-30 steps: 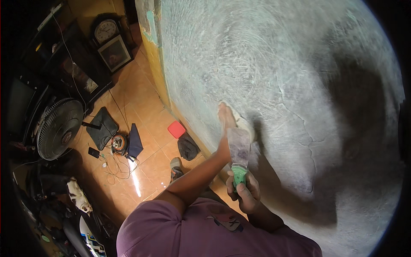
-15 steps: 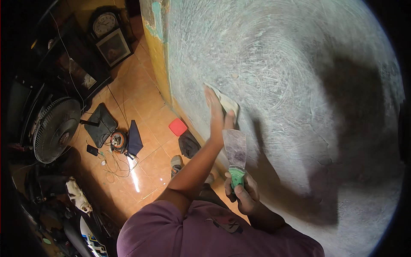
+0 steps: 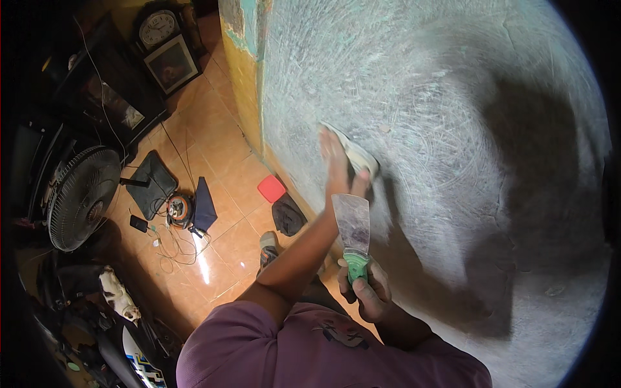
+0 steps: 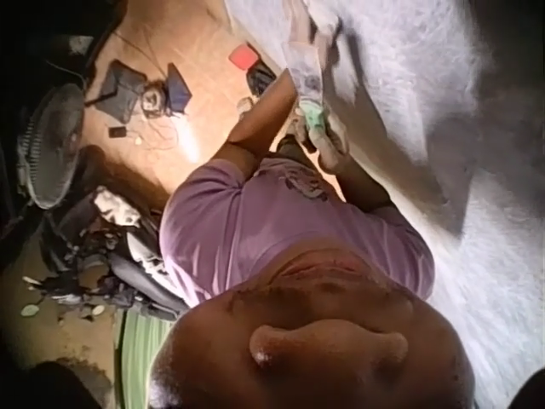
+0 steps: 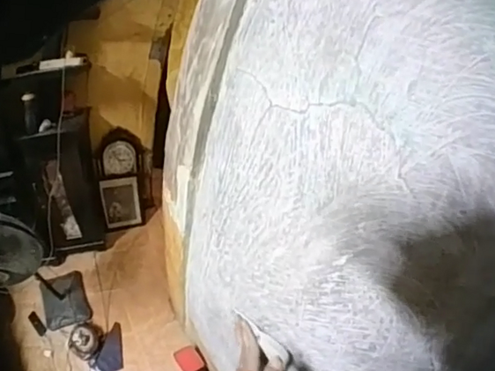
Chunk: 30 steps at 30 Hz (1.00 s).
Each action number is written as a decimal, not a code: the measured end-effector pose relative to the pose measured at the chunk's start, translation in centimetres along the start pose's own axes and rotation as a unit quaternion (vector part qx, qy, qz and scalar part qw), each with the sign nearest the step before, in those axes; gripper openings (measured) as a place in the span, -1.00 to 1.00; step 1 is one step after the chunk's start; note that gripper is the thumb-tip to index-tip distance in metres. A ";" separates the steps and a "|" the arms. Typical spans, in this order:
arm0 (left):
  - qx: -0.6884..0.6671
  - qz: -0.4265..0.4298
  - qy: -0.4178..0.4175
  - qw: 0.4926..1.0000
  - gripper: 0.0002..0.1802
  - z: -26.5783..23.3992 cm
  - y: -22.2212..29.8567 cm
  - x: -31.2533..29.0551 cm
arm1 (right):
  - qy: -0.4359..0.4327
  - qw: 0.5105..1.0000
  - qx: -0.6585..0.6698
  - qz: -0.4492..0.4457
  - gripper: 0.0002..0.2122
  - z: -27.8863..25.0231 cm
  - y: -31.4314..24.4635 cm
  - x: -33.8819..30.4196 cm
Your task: The person is sanding a concrete wall using a sanding block and a putty knife to smooth the surface.
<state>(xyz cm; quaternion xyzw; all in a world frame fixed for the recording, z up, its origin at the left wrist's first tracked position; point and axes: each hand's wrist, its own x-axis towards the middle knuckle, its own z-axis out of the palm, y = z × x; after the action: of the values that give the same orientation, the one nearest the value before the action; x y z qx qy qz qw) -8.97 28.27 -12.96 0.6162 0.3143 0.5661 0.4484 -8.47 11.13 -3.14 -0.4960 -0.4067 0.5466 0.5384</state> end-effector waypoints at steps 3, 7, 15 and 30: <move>0.013 0.056 -0.033 0.998 -0.14 0.2 -0.2 -1.8 | 0.006 1.000 0.009 0.015 -0.58 0.3 0.2 0.3; 0.006 0.002 -0.010 1.000 -0.10 -0.8 -0.7 0.4 | -0.013 1.000 -0.016 0.017 -0.59 0.4 0.2 0.4; 0.025 0.010 -0.077 0.997 -0.10 -1.3 -0.5 -0.2 | 0.013 1.000 0.002 0.020 -0.60 1.0 0.1 0.9; -0.061 -0.084 0.029 0.994 -0.16 1.2 1.9 -0.9 | -0.004 0.999 0.025 0.023 -0.60 2.2 -0.3 1.5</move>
<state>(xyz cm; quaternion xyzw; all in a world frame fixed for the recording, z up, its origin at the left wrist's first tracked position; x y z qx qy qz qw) -8.17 26.48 -11.60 0.5425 0.3429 0.5624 0.5214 -10.41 12.86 -2.59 -0.4897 -0.3837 0.5705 0.5361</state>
